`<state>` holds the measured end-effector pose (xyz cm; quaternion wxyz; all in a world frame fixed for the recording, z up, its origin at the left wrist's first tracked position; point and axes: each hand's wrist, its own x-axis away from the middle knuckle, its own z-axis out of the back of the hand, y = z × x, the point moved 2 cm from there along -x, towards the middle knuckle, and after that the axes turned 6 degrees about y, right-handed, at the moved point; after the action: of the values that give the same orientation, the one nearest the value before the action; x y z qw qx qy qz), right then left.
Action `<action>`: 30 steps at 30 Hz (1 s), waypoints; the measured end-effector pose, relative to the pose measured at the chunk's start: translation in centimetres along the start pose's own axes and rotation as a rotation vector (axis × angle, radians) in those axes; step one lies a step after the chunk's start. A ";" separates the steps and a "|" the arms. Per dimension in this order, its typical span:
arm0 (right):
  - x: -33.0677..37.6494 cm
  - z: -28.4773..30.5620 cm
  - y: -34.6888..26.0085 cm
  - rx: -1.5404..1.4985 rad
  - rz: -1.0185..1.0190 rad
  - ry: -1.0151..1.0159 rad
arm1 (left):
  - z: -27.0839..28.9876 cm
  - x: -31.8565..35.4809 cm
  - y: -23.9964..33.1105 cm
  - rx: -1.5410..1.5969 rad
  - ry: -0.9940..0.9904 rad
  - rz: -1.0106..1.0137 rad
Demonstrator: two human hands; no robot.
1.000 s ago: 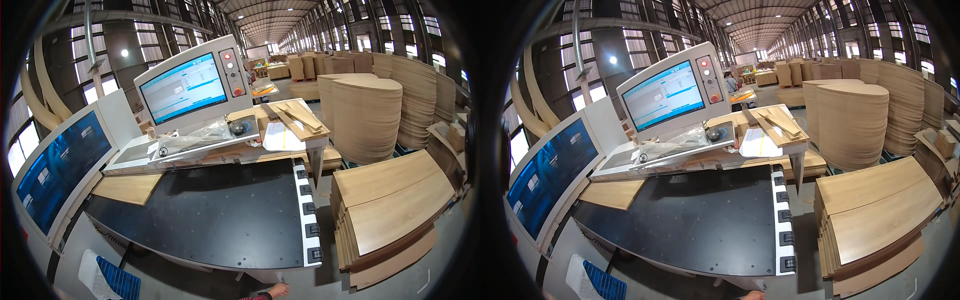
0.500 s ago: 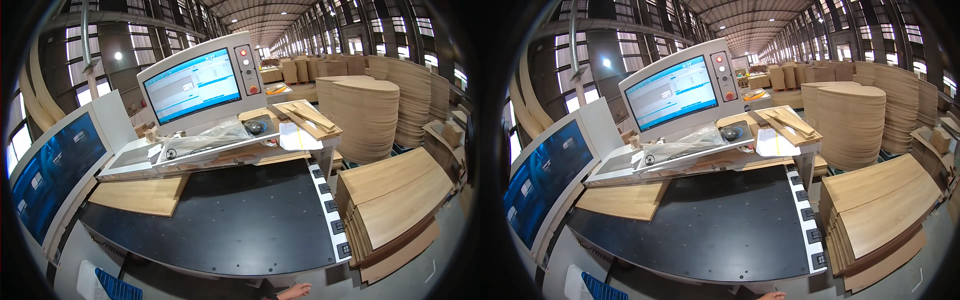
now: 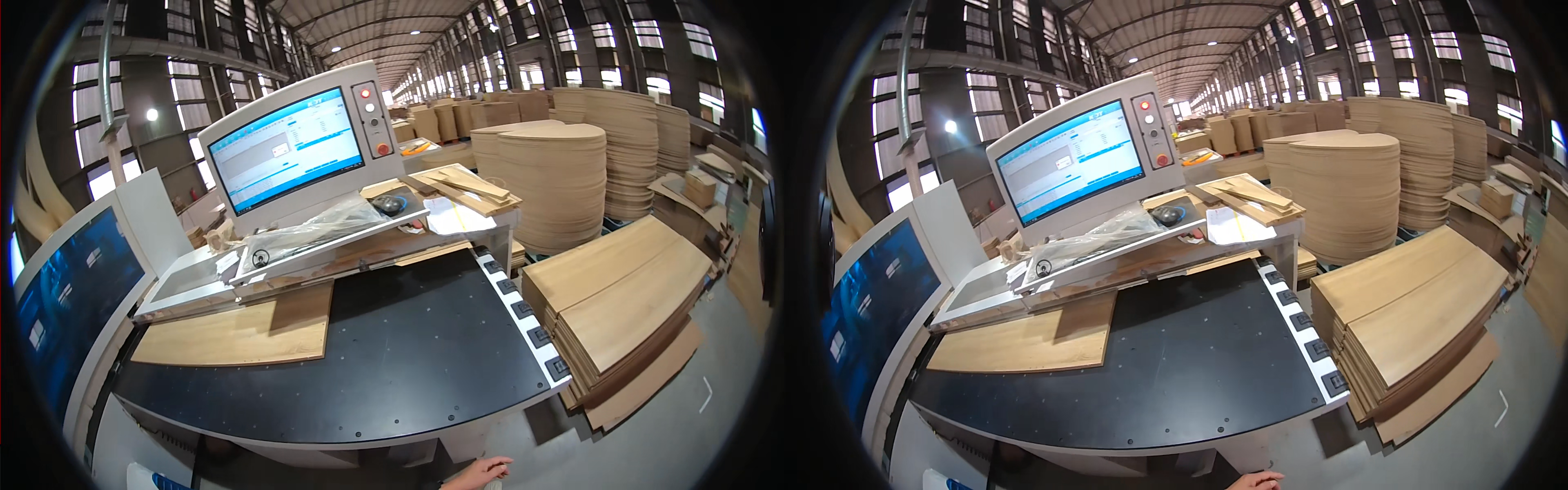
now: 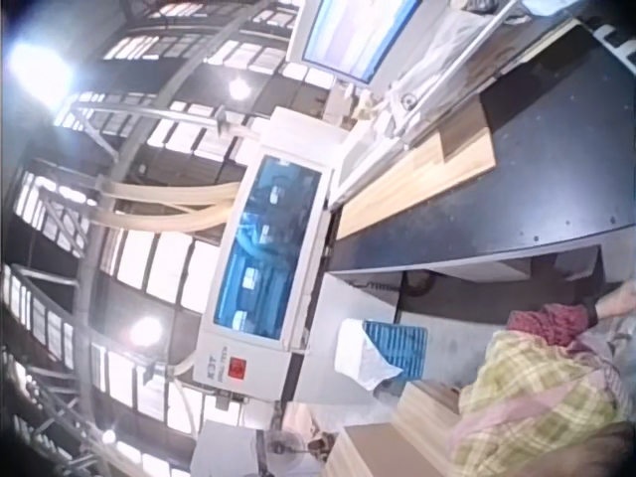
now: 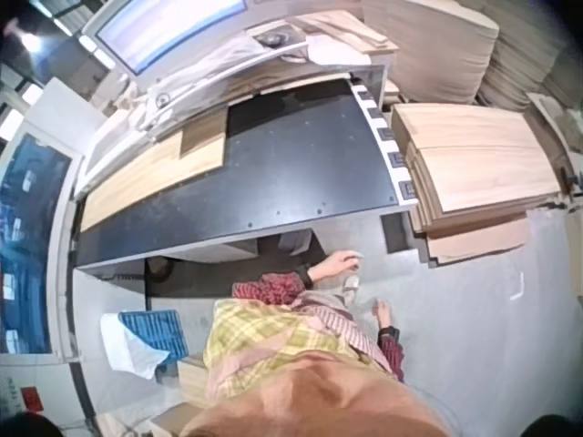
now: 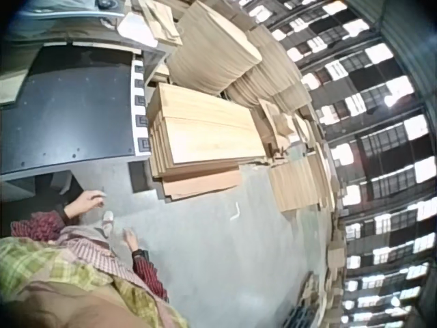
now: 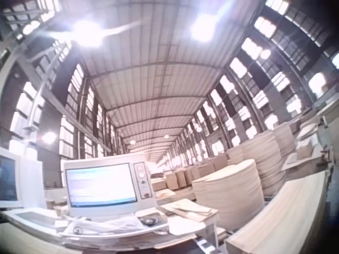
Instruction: Operating a woodworking machine by placing curved wooden panels onto the feed table for processing.
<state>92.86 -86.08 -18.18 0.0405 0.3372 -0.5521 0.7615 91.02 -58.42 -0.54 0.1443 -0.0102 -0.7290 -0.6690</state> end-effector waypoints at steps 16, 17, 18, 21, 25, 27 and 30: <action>7.3 -12.4 11.4 0.236 0.135 -0.061 | 19.0 9.9 7.4 -0.262 0.289 -0.305; 7.2 -13.3 9.3 0.286 0.183 0.006 | 22.8 10.2 8.6 -0.287 0.412 -0.267; 8.0 -14.3 5.9 0.279 0.180 0.008 | 26.9 11.2 10.2 -0.369 0.531 -0.319; 9.8 -17.5 -1.4 -0.064 0.158 0.059 | 41.2 14.2 10.7 -0.836 0.952 -0.407; 10.2 -24.8 -3.1 -0.100 0.161 0.153 | 56.1 20.6 10.0 -1.313 1.159 -0.370; 13.4 -29.2 -6.8 -0.161 0.143 0.190 | 62.3 23.2 9.3 -1.419 1.205 -0.247; 15.3 -36.8 -7.4 -0.201 0.227 0.045 | 68.1 24.1 9.0 -1.519 1.174 -0.213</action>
<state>67.03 -56.02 -9.59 0.0001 0.2500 -0.6589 0.7095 56.37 4.84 9.35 0.3791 0.3015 0.0892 -0.8703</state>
